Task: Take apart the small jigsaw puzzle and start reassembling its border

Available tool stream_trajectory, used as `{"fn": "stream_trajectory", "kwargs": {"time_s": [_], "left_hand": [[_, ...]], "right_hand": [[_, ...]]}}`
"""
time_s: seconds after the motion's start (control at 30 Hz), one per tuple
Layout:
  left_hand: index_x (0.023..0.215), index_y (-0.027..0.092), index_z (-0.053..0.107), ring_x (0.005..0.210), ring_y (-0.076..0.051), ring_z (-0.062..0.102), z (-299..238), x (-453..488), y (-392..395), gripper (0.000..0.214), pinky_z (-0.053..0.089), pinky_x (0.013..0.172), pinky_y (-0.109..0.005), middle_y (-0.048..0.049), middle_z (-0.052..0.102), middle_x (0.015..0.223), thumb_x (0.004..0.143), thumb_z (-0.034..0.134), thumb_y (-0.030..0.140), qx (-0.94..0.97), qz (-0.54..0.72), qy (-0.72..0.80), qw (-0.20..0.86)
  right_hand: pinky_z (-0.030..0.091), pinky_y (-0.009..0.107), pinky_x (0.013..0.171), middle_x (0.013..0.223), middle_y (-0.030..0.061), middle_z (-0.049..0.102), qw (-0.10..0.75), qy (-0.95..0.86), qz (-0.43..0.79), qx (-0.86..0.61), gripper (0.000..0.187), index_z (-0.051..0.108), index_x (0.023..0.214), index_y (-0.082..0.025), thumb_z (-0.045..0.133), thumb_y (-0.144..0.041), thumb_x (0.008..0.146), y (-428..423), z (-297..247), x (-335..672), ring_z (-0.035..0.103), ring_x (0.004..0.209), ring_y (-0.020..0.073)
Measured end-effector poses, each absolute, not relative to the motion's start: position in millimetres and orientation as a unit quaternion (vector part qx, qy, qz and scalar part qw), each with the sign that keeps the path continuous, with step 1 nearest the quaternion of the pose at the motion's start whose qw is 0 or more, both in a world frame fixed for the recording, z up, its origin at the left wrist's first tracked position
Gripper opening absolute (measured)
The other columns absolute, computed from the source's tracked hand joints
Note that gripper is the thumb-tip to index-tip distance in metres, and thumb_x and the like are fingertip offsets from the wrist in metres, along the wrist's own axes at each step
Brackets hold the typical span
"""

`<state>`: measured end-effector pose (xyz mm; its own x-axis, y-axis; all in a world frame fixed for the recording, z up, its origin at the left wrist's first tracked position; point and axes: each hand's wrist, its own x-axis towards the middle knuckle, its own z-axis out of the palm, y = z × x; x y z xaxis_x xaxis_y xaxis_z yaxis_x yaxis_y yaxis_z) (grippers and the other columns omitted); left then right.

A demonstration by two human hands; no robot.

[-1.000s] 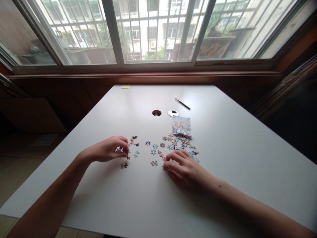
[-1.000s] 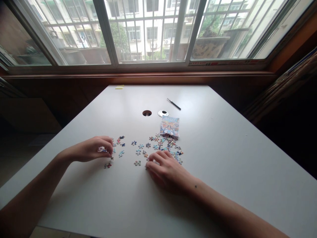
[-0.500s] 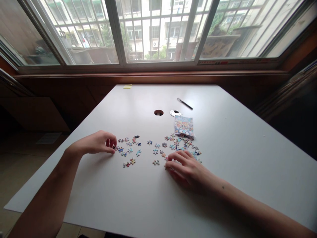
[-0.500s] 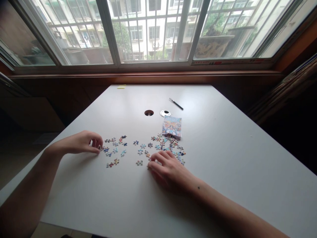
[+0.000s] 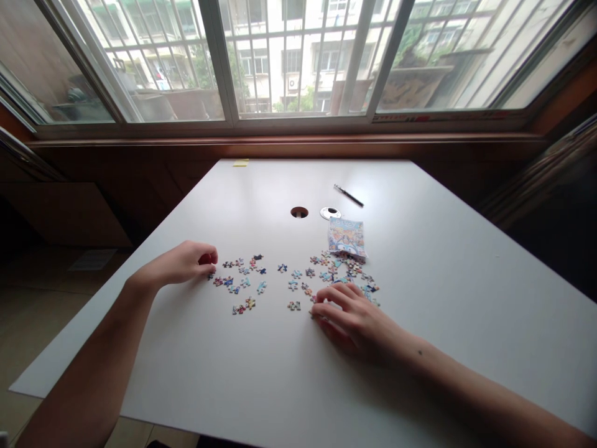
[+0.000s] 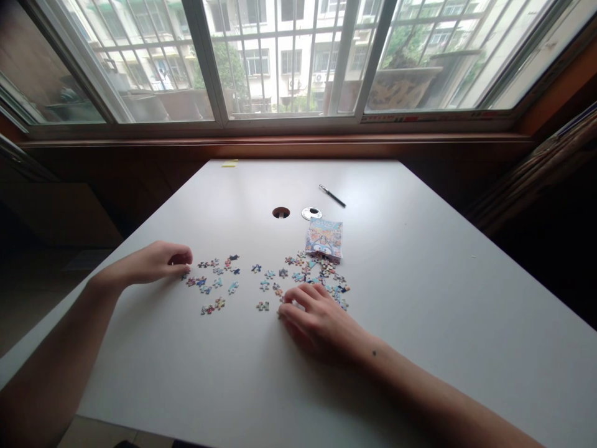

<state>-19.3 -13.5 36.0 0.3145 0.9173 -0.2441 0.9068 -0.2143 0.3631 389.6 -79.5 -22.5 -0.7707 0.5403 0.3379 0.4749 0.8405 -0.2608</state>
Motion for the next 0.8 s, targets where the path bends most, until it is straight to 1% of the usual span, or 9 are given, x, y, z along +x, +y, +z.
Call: {"fn": "stream_trajectory", "kwargs": {"time_s": [0.07, 0.13, 0.2, 0.27, 0.33, 0.4, 0.5, 0.63, 0.8], "left_hand": [[0.093, 0.021, 0.07, 0.079, -0.019, 0.064, 37.4, -15.1, -14.1, 0.033, 0.047, 0.068, -0.026, -0.0051, 0.07, 0.091, 0.087, 0.056, 0.051, 0.797, 0.028, 0.568, 0.204], [0.116, 0.024, 0.066, 0.105, -0.025, 0.063, 38.1, -9.5, -16.6, 0.046, 0.05, 0.086, -0.03, -0.0083, 0.066, 0.119, 0.085, 0.06, 0.057, 0.824, 0.027, 0.533, 0.189], [0.144, 0.031, 0.047, 0.136, -0.032, 0.044, 34.6, -2.1, -20.2, 0.077, 0.042, 0.106, -0.04, -0.0091, 0.045, 0.15, 0.078, 0.067, 0.065, 0.85, 0.001, 0.494, 0.185], [0.155, 0.036, 0.023, 0.149, -0.038, 0.018, 25.7, 7.6, -23.8, 0.102, 0.03, 0.116, -0.05, -0.0077, 0.018, 0.164, 0.071, 0.07, 0.071, 0.866, -0.044, 0.461, 0.189], [0.157, 0.036, 0.011, 0.151, -0.042, 0.003, 13.3, 19.0, -26.3, 0.112, 0.018, 0.118, -0.057, -0.0073, 0.0, 0.166, 0.07, 0.068, 0.075, 0.874, -0.075, 0.444, 0.184], [0.158, 0.036, 0.007, 0.15, -0.043, -0.003, 1.1, 30.4, -27.7, 0.112, 0.009, 0.119, -0.061, -0.0074, -0.009, 0.165, 0.071, 0.064, 0.078, 0.88, -0.073, 0.438, 0.167], [0.158, 0.034, 0.005, 0.151, -0.041, -0.003, -10.5, 47.1, -29.7, 0.109, 0.003, 0.12, -0.059, -0.0075, -0.009, 0.165, 0.075, 0.058, 0.079, 0.895, -0.047, 0.418, 0.145], [0.159, 0.029, 0.003, 0.152, -0.038, 0.0, -14.4, 72.0, -36.5, 0.106, 0.001, 0.122, -0.054, -0.0083, -0.006, 0.165, 0.08, 0.052, 0.08, 0.914, -0.009, 0.388, 0.119], [0.159, 0.026, 0.003, 0.152, -0.034, 0.001, -15.6, 96.8, -42.3, 0.097, 0.0, 0.124, -0.05, -0.0073, -0.006, 0.165, 0.087, 0.046, 0.075, 0.924, 0.02, 0.368, 0.099]], "right_hand": [[0.04, 0.038, 0.086, 0.11, 0.0098, 0.061, 0.203, -0.938, 0.078, -0.271, 0.02, 0.06, 0.113, -0.021, 0.049, -0.018, 0.097, -79.9, -21.7, 389.6, 0.053, 0.1, 0.0219], [0.04, 0.038, 0.086, 0.11, 0.0101, 0.061, 0.201, -0.938, 0.078, -0.271, 0.02, 0.06, 0.113, -0.021, 0.049, -0.018, 0.097, -80.1, -20.8, 389.5, 0.053, 0.1, 0.0219], [0.04, 0.038, 0.086, 0.11, 0.0103, 0.061, 0.2, -0.938, 0.08, -0.27, 0.02, 0.06, 0.113, -0.021, 0.049, -0.018, 0.097, -80.2, -20.0, 389.3, 0.053, 0.1, 0.0221], [0.041, 0.038, 0.086, 0.11, 0.0103, 0.061, 0.197, -0.939, 0.083, -0.271, 0.02, 0.06, 0.113, -0.021, 0.048, -0.018, 0.097, -80.2, -19.4, 389.1, 0.053, 0.1, 0.0224], [0.04, 0.039, 0.086, 0.111, 0.0101, 0.061, 0.193, -0.938, 0.086, -0.273, 0.02, 0.06, 0.113, -0.021, 0.048, -0.019, 0.097, -80.3, -18.9, 389.0, 0.053, 0.101, 0.0226], [0.04, 0.039, 0.087, 0.111, 0.01, 0.061, 0.191, -0.938, 0.087, -0.275, 0.019, 0.059, 0.113, -0.021, 0.048, -0.019, 0.098, -80.7, -18.4, 389.0, 0.053, 0.101, 0.0224], [0.041, 0.039, 0.087, 0.111, 0.0103, 0.06, 0.192, -0.938, 0.088, -0.274, 0.019, 0.059, 0.113, -0.021, 0.047, -0.019, 0.098, -81.5, -17.3, 388.7, 0.054, 0.1, 0.0218], [0.045, 0.038, 0.086, 0.112, 0.011, 0.06, 0.2, -0.937, 0.092, -0.272, 0.02, 0.058, 0.113, -0.019, 0.048, -0.018, 0.096, -81.8, -15.6, 387.7, 0.055, 0.1, 0.0219], [0.049, 0.039, 0.083, 0.107, 0.0114, 0.062, 0.264, -0.905, 0.065, -0.328, 0.017, 0.059, 0.107, -0.018, 0.051, -0.017, 0.092, -75.8, -17.1, 389.6, 0.058, 0.096, 0.0231]]}}
